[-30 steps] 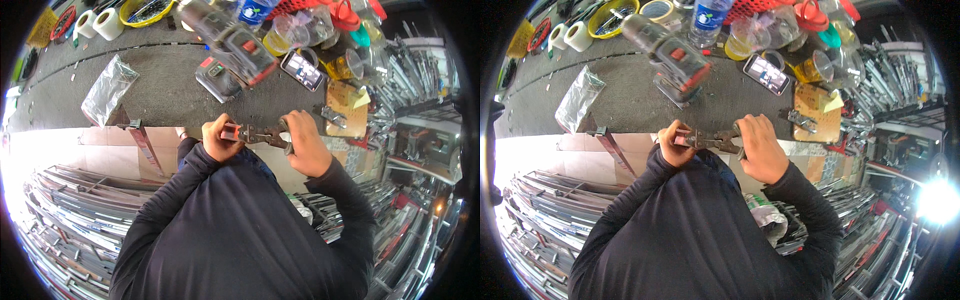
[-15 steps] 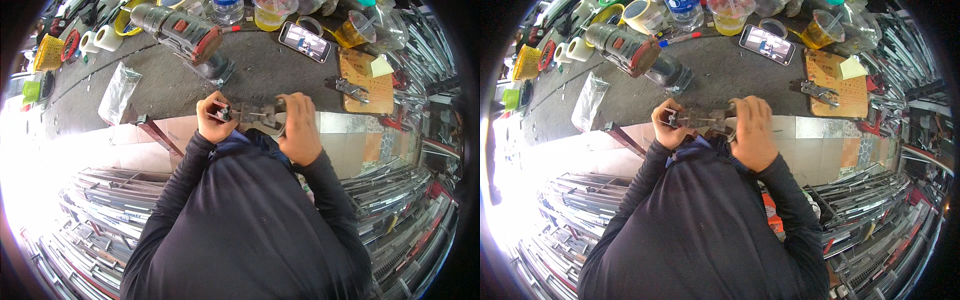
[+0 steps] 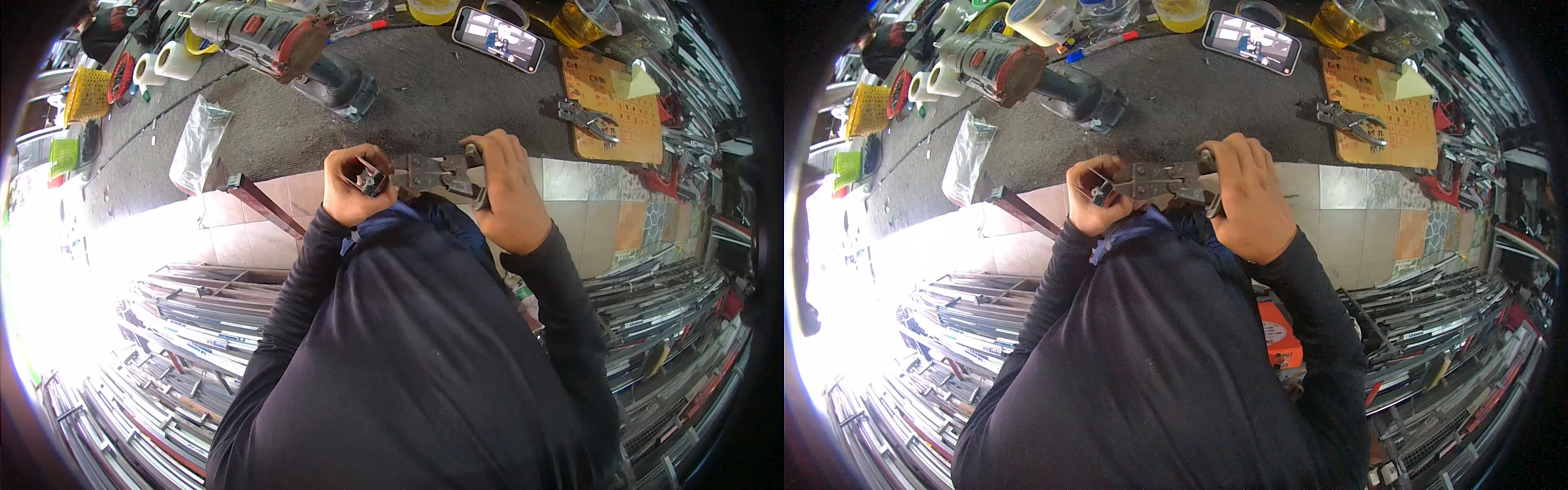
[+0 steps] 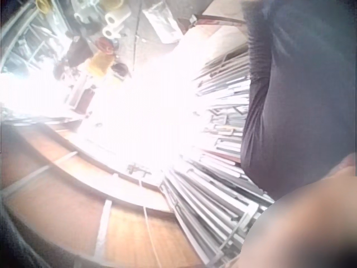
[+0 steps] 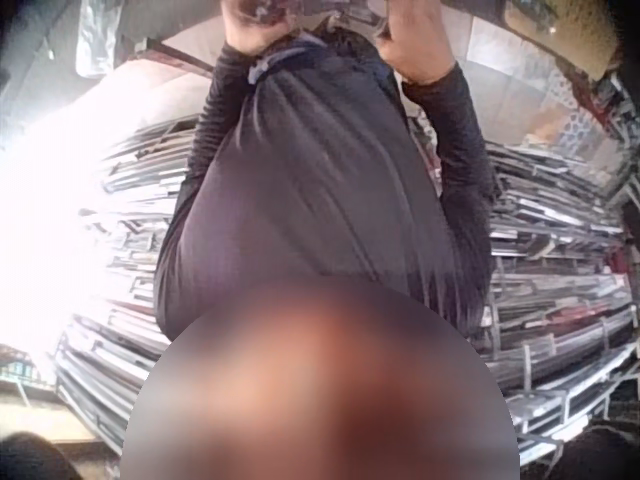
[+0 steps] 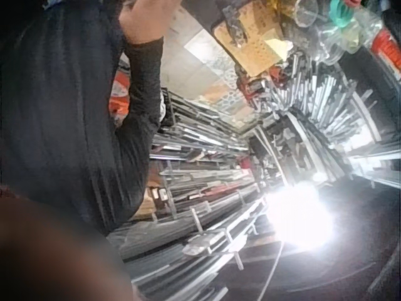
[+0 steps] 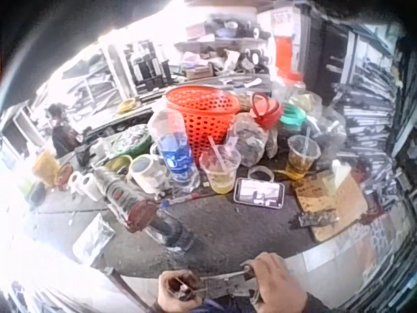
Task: The person uses a cordless drill and pliers to trim and deburr the ends of red metal profiles. They repeatedly clamp, cut, and inspect the profile ends, then place the finished pieces on the workbench.
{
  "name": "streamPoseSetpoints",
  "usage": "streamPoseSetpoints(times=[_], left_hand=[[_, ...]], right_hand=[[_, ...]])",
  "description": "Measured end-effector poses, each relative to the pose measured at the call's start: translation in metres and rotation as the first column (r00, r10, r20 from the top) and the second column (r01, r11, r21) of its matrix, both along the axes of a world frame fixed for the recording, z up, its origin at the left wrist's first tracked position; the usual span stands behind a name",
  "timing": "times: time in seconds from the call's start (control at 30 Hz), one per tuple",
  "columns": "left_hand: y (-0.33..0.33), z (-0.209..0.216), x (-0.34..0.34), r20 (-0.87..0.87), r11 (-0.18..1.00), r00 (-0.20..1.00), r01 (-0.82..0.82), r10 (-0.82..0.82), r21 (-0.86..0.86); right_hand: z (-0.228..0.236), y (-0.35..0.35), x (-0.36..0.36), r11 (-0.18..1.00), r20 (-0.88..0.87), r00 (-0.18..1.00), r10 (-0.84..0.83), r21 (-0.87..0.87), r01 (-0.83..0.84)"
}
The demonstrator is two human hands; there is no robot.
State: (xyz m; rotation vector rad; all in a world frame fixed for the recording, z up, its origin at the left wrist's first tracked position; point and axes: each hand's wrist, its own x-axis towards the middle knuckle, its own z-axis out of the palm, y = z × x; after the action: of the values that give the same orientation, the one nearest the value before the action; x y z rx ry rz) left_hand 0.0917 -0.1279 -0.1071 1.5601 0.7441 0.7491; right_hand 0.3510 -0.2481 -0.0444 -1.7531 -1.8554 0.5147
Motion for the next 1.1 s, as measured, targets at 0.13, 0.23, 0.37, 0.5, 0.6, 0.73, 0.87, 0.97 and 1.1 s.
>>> streamPoseSetpoints(times=[0.13, 0.23, 0.37, 0.5, 0.6, 0.73, 0.87, 0.97, 1.1], left_hand=[[0.002, 0.001, -0.002, -0.017, 0.993, 0.994, 0.109, -0.11, -0.042], [-0.003, -0.002, -0.002, 0.009, 0.986, 0.992, 0.123, -0.123, -0.109], [-0.014, -0.005, -0.003, 0.06, 0.993, 0.994, 0.097, -0.093, -0.067], [-0.027, -0.012, 0.0, 0.129, 0.995, 0.991, -0.03, 0.042, -0.099], [-0.036, -0.023, 0.008, 0.214, 0.981, 0.958, -0.18, 0.193, -0.078], [-0.026, -0.027, 0.006, 0.097, 0.984, 0.991, -0.109, 0.097, 0.138], [-0.01, -0.016, 0.002, 0.039, 0.977, 0.976, 0.214, -0.213, -0.005], [-0.027, -0.01, 0.013, 0.085, 0.996, 0.996, -0.002, -0.006, 0.09], [-0.034, -0.013, 0.027, 0.103, 0.993, 0.994, -0.057, 0.047, 0.099]], right_hand=[[0.005, 0.004, 0.002, 0.997, 0.056, 0.997, 0.048, 0.063, -0.051], [0.01, 0.007, 0.008, 0.994, 0.138, 0.987, 0.084, 0.054, -0.092], [0.019, 0.01, 0.011, 0.988, 0.199, 0.97, 0.14, 0.033, -0.149], [0.031, 0.014, 0.009, 0.984, 0.193, 0.965, 0.176, -0.016, -0.176], [0.04, 0.016, 0.005, 0.981, 0.187, 0.964, 0.191, -0.012, -0.192], [0.052, 0.019, 0.002, 0.978, 0.278, 0.938, 0.209, -0.057, -0.201], [0.066, 0.021, 0.005, 0.971, 0.321, 0.918, 0.232, -0.128, -0.2], [0.079, 0.024, 0.005, 0.964, 0.376, 0.891, 0.253, -0.176, -0.199], [0.109, 0.032, 0.003, 0.938, 0.481, 0.809, 0.337, -0.244, -0.245]])
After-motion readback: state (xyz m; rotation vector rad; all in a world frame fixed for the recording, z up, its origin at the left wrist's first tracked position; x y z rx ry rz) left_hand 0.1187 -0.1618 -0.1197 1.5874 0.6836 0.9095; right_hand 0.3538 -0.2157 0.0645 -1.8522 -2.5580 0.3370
